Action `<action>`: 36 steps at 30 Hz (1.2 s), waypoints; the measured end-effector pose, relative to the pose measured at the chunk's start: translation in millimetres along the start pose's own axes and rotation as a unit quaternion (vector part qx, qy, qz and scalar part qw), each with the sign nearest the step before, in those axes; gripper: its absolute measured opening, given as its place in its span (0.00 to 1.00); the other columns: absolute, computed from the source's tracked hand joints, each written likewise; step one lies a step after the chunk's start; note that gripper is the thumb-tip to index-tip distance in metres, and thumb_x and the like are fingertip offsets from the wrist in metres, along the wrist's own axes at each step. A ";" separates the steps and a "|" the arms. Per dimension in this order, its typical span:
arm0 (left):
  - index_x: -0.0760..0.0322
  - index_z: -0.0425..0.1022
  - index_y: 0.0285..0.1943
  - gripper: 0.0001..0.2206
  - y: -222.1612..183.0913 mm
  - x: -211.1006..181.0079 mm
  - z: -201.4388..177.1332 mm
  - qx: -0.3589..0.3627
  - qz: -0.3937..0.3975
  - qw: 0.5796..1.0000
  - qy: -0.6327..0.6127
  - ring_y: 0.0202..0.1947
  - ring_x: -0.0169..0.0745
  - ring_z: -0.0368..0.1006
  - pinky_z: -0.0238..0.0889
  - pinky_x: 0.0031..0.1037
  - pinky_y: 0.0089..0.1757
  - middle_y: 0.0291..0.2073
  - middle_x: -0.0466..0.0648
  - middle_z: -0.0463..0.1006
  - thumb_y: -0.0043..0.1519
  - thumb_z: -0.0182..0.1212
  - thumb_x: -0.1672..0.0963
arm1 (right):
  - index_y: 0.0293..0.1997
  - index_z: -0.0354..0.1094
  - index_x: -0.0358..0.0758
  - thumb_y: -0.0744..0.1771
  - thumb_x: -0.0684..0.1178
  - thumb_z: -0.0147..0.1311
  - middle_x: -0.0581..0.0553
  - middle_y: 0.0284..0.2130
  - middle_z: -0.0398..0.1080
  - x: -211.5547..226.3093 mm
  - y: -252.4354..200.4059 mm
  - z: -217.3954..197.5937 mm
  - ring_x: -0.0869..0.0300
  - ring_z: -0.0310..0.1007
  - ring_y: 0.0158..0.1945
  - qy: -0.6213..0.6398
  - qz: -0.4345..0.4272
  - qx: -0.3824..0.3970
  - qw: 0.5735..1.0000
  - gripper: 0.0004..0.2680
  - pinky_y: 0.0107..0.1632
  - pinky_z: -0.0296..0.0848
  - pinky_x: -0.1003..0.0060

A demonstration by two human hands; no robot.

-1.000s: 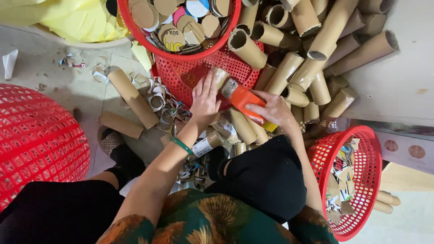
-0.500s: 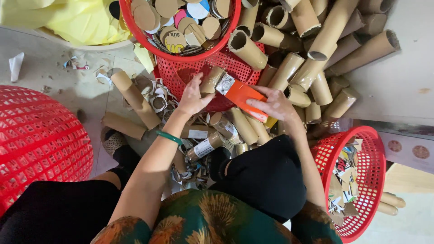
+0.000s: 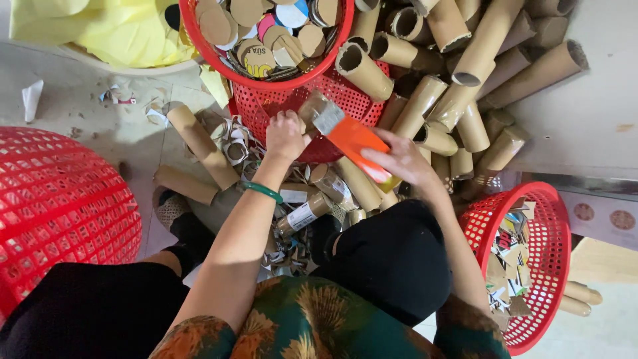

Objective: The recorder is placing cardboard discs onto the ends of cardboard tubes and sealing them with tape using an orange tape dispenser.

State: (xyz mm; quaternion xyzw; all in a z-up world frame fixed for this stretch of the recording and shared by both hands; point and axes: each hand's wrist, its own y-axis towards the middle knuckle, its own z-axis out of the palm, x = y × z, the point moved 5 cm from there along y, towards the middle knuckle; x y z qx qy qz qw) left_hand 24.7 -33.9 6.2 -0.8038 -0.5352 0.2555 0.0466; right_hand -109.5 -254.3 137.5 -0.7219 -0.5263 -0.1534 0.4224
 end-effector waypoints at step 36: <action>0.73 0.69 0.65 0.20 -113.0 -89.2 -127.3 0.129 0.203 0.544 -0.804 0.57 0.47 0.78 0.73 0.38 0.58 0.56 0.56 0.79 0.63 0.56 0.59 | 0.60 0.72 0.43 0.57 0.66 0.67 0.37 0.36 0.77 121.3 -210.9 -102.5 0.45 0.78 0.31 -0.292 -0.148 -0.271 0.905 0.28 0.35 0.76 0.54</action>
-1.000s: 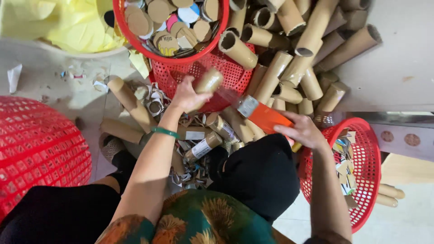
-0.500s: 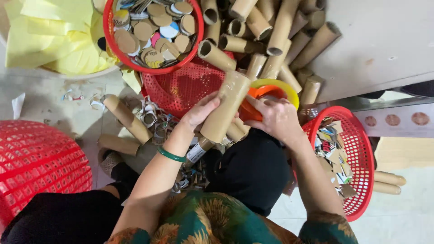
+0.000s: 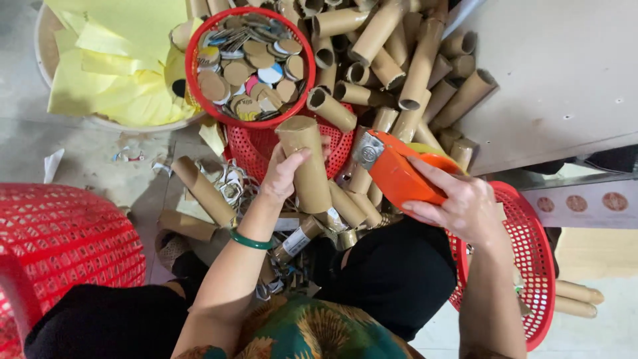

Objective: The recorder is placing cardboard discs onto the ends of cardboard tubes and sealing them with tape using an orange tape dispenser.

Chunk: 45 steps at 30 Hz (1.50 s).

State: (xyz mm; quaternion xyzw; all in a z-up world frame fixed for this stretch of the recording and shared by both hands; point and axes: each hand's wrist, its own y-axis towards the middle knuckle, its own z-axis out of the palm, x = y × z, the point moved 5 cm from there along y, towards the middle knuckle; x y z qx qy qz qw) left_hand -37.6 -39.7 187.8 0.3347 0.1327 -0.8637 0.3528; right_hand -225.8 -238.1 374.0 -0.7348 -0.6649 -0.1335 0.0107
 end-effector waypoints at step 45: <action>0.61 0.81 0.51 0.16 -139.9 116.6 -392.2 -0.283 0.033 0.594 0.752 0.56 0.59 0.71 0.61 0.44 0.54 0.50 0.56 0.80 0.54 0.73 0.56 | 0.66 0.71 0.54 0.61 0.72 0.60 0.40 0.19 0.72 -2.1 -6.8 73.5 0.44 0.78 0.30 -0.171 -0.042 0.172 0.969 0.28 0.34 0.77 0.51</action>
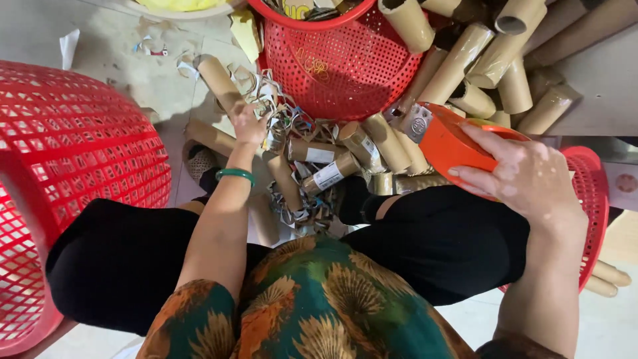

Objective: The recorder is placing cardboard discs onto the ends of cardboard tubes and sealing them with tape using an orange tape dispenser.

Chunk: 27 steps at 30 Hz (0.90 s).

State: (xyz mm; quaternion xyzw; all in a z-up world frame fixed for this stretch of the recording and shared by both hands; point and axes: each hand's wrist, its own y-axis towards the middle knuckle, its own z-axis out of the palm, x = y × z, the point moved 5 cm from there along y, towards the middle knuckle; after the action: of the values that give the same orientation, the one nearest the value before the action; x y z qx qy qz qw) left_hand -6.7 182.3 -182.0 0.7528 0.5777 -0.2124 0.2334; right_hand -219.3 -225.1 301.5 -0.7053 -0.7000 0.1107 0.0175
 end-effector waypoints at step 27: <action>0.70 0.80 0.44 0.07 110.0 -296.5 -274.0 -0.044 0.121 0.990 -0.049 0.38 0.62 0.78 0.70 0.44 0.47 0.37 0.61 0.81 0.62 0.59 0.61 | 0.63 0.72 0.52 0.61 0.70 0.60 0.35 0.27 0.75 13.2 10.2 -18.5 0.40 0.77 0.33 0.050 -0.001 0.010 0.999 0.26 0.38 0.77 0.49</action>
State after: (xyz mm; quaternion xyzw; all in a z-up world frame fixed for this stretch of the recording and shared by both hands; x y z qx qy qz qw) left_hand 41.8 92.8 223.9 0.7946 0.4793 -0.1934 0.3185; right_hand -205.9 -209.8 316.0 -0.7089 -0.6979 0.0827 0.0599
